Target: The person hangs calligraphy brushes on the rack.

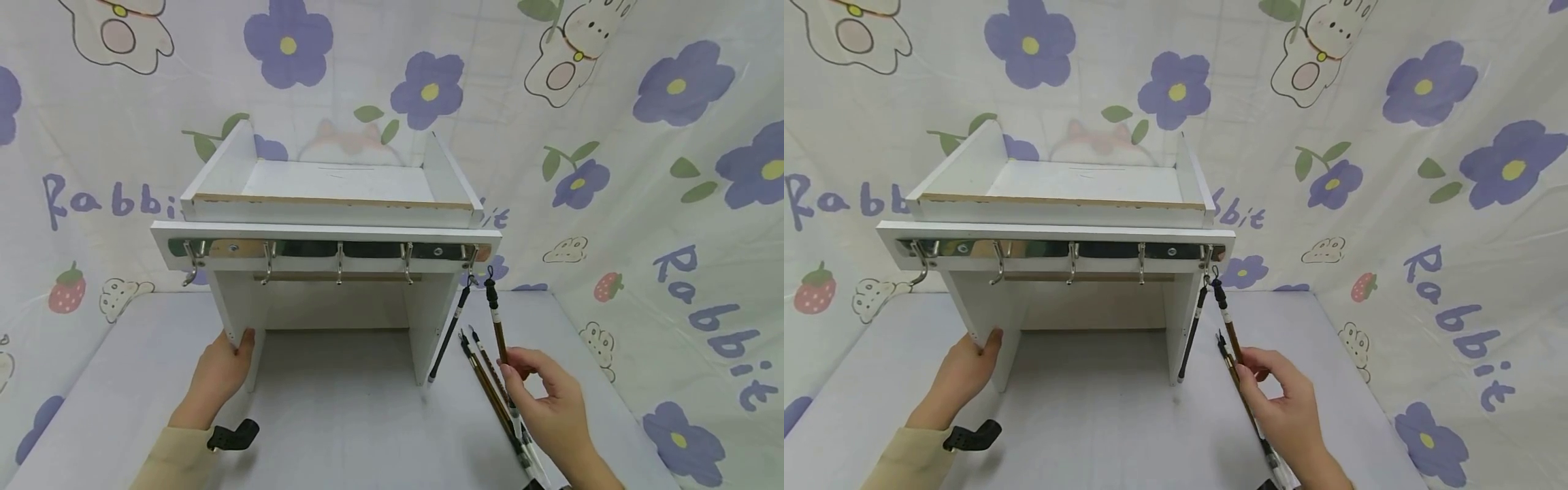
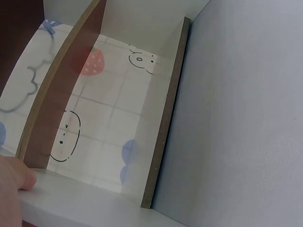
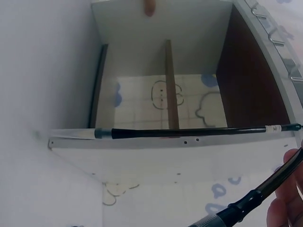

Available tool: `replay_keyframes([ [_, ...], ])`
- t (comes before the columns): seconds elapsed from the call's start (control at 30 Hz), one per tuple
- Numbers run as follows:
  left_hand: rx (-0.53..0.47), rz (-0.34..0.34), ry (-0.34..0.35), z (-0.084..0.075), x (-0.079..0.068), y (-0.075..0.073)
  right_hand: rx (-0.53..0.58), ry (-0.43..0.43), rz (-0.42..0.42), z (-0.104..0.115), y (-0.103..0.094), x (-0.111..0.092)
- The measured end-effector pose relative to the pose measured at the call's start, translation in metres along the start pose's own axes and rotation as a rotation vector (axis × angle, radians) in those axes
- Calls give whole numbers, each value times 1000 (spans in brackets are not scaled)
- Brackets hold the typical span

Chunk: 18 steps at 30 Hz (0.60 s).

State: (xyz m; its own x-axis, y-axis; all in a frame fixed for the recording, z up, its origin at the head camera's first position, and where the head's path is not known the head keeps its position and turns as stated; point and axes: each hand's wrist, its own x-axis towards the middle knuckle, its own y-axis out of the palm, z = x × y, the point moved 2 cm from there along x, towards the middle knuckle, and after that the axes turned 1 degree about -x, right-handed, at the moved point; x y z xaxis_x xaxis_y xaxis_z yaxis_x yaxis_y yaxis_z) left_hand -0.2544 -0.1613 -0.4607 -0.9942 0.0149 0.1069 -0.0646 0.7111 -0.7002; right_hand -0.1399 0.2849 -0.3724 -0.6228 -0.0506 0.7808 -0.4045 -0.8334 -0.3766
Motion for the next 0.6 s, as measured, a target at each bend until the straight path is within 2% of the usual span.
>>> replay_keyframes([
  [0.17, 4, -14, 21, 0, 0, 0, -5, -49, 34, 23, 5, 9],
  [0.33, 2, -18, 23, 1, 0, 0, -10, -59, 81, 20, 11, 7],
  [0.6, 7, -16, 20, 1, 0, 0, -58, 90, 234, -2, 20, -4],
])
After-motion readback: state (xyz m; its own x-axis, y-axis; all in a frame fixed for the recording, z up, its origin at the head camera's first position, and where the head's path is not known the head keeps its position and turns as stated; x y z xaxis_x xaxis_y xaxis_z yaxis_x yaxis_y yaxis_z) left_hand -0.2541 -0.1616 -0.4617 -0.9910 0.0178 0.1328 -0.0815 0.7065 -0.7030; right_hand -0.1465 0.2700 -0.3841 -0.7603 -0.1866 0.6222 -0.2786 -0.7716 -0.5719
